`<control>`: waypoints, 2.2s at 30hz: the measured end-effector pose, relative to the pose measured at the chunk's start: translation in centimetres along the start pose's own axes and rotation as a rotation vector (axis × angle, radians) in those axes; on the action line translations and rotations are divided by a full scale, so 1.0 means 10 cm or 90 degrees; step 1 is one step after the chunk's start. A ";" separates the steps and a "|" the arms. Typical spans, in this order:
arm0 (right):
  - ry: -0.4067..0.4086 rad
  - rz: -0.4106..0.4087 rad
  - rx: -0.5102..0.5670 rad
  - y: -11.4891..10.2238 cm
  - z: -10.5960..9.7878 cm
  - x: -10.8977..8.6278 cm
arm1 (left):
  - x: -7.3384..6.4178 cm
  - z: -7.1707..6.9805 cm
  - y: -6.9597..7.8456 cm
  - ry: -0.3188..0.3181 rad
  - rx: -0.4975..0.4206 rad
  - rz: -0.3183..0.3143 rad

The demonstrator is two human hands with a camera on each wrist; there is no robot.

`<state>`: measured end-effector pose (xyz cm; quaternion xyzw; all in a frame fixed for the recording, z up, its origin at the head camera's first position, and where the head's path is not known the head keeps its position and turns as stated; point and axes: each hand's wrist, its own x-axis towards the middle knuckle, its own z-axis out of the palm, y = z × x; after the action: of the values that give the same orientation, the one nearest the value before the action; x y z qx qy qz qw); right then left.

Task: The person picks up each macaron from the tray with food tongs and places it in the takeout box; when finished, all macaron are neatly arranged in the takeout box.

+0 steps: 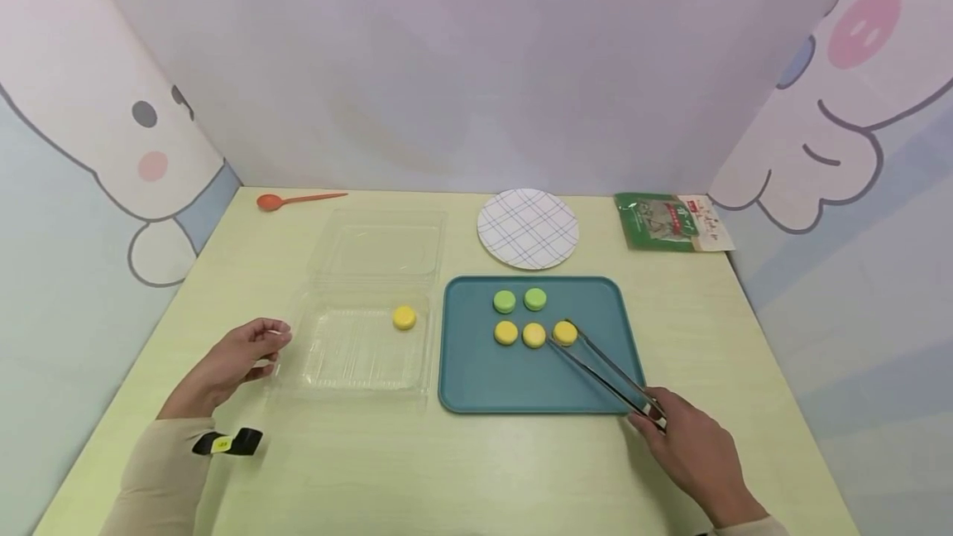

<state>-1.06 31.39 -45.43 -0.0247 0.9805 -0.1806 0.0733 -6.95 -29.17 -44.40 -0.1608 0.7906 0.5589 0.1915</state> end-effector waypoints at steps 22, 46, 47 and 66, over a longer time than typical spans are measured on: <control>0.012 -0.007 -0.013 0.06 0.01 0.02 | 0.02 0.00 -0.01 -0.002 -0.006 0.001; 0.051 -0.030 -0.024 -0.04 -0.09 0.14 | 0.03 0.00 0.00 0.003 -0.012 0.000; 0.054 -0.033 -0.023 -0.06 -0.11 0.16 | 0.03 0.00 0.00 0.003 -0.013 0.001; 0.122 -0.199 -0.008 -0.46 -0.08 0.51 | 0.01 0.02 -0.01 0.011 -0.017 -0.005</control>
<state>-6.13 27.03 -43.73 -0.1597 0.9684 -0.1849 -0.0493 -7.02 -29.02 -44.59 -0.1714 0.7840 0.5673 0.1846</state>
